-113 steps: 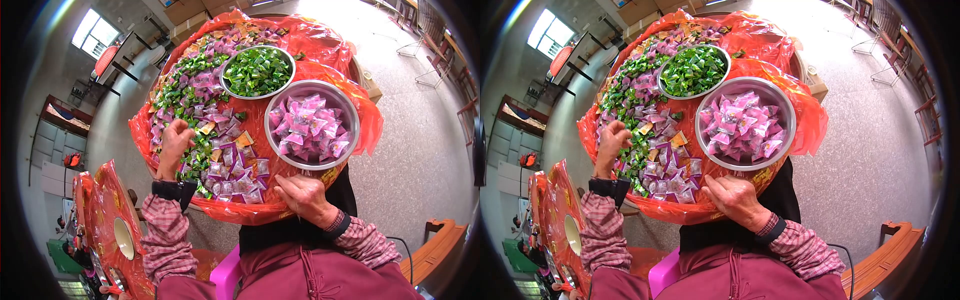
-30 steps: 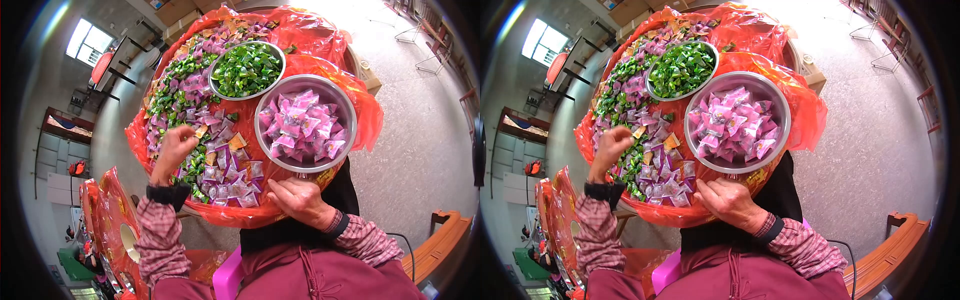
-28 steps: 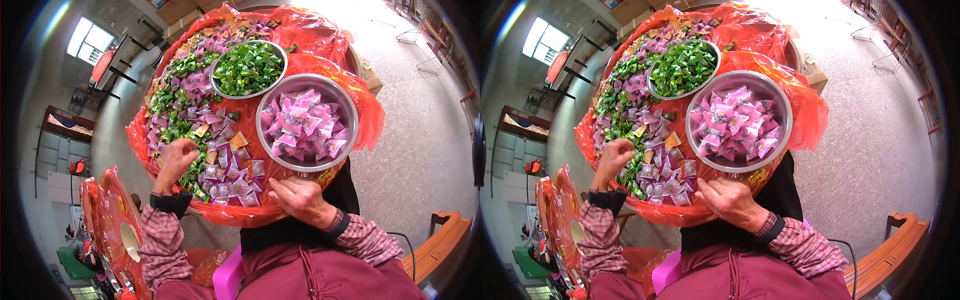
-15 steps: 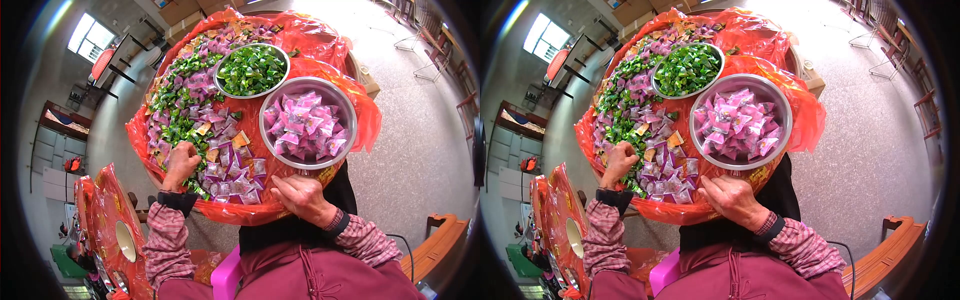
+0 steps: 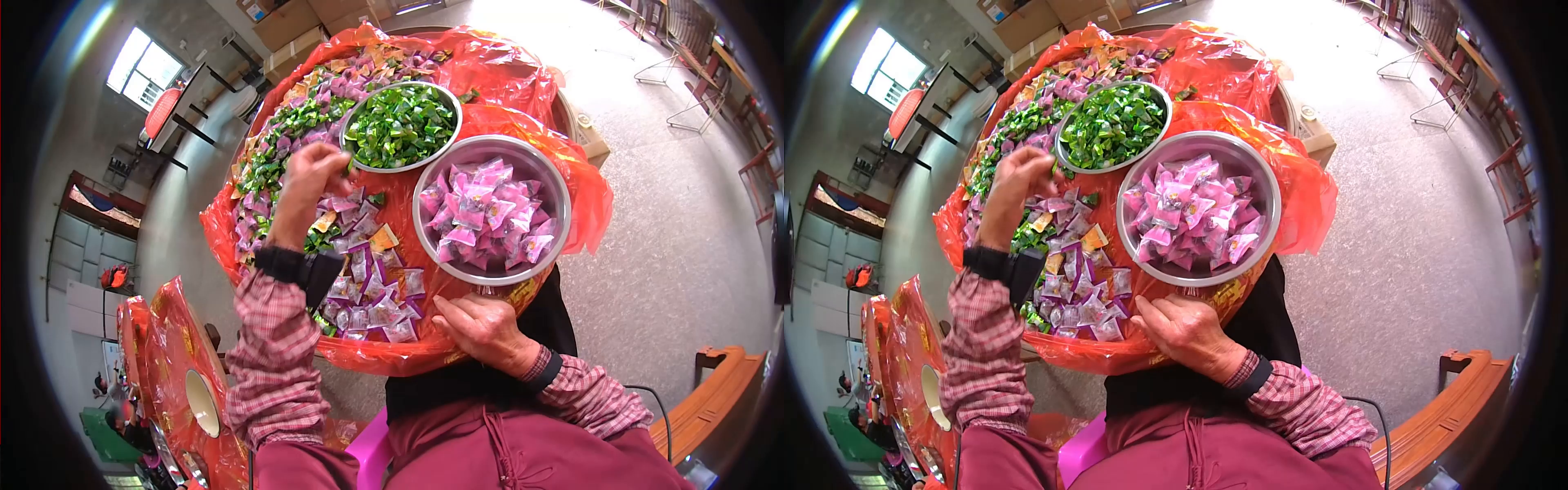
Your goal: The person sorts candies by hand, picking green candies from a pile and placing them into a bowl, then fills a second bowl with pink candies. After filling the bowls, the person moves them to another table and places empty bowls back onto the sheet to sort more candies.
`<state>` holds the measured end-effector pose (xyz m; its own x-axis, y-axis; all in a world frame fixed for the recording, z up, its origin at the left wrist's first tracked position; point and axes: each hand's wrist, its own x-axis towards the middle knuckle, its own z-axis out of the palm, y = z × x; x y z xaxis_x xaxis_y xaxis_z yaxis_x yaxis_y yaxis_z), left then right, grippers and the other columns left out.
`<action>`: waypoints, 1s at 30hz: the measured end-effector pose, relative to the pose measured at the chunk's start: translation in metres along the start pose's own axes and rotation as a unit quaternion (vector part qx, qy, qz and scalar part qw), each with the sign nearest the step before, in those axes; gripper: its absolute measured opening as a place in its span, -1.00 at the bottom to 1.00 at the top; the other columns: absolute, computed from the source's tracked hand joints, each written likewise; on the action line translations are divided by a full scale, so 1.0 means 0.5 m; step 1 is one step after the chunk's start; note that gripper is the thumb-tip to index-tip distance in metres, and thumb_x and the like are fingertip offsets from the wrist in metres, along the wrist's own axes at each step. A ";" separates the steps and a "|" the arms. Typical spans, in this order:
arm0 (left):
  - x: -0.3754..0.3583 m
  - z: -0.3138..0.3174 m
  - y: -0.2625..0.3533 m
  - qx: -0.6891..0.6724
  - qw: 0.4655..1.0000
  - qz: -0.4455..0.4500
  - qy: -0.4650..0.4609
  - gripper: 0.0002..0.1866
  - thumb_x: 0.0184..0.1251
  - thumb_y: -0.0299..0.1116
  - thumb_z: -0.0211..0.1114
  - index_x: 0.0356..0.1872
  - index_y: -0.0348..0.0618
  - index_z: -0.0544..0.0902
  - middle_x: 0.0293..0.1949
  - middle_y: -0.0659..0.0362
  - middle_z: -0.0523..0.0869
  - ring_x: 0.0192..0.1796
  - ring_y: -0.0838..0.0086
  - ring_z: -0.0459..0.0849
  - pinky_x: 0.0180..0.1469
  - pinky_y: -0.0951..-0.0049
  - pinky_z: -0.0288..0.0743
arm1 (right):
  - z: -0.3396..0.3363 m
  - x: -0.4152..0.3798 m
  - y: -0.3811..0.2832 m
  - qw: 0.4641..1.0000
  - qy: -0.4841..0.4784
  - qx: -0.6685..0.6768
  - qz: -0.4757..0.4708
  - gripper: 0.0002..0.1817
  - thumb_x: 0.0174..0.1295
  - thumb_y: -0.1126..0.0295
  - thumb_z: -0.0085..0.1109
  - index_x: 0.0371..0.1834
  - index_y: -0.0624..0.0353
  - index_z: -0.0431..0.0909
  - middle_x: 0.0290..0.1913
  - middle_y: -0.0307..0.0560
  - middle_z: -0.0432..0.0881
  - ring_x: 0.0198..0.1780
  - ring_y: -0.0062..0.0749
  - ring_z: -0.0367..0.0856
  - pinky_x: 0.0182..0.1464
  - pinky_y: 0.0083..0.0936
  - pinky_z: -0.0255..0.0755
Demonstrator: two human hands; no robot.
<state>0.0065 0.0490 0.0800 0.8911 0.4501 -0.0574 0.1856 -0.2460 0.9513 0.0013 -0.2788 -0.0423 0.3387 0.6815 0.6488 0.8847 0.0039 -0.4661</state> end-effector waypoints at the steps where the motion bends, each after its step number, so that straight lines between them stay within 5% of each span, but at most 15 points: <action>1: 0.026 0.013 0.010 -0.016 1.000 0.016 -0.005 -0.81 0.46 -0.28 0.33 -0.11 -0.18 0.63 -0.29 0.13 0.81 -0.41 0.57 0.76 -0.28 0.50 0.70 | -0.002 0.001 0.000 1.000 0.000 -0.003 -0.002 -0.68 0.27 0.34 0.40 -0.02 0.32 0.66 -0.40 -0.10 0.66 -0.40 -0.31 0.66 -0.34 -0.41 0.56; 9: 0.082 0.042 -0.017 0.052 0.992 0.067 0.089 -0.76 0.43 -0.36 0.38 -0.03 -0.30 0.68 -0.22 0.15 0.77 -0.32 0.52 0.78 -0.30 0.54 0.62 | -0.011 0.003 -0.002 1.000 -0.016 0.011 0.008 -0.66 0.23 0.40 0.44 0.02 0.32 0.66 -0.31 -0.07 0.73 -0.34 -0.27 0.74 -0.28 -0.41 0.63; 23: -0.292 -0.157 -0.165 0.223 0.968 -0.063 0.096 -0.80 0.33 -0.39 0.39 -0.17 -0.36 0.72 -0.38 0.24 0.74 -0.35 0.63 0.65 -0.30 0.52 0.51 | -0.003 0.003 0.001 1.000 0.006 0.023 -0.001 -0.68 0.26 0.36 0.41 -0.01 0.34 0.66 -0.37 -0.08 0.67 -0.39 -0.29 0.67 -0.33 -0.41 0.56; 30: -0.338 -0.108 -0.186 0.391 0.916 0.009 0.090 -0.67 0.14 -0.39 0.48 -0.09 -0.31 0.70 -0.31 0.19 0.66 -0.36 0.51 0.59 -0.27 0.42 0.50 | -0.013 0.010 -0.006 0.999 -0.024 0.025 0.015 -0.67 0.20 0.45 0.44 0.00 0.37 0.68 -0.37 -0.02 0.72 -0.37 -0.23 0.74 -0.33 -0.39 0.60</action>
<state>-0.1837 0.0423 0.0177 0.8270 0.5574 0.0736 0.4745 -0.7622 0.4404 0.0022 -0.2802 -0.0340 0.3486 0.7165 0.6042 0.8565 0.0183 -0.5159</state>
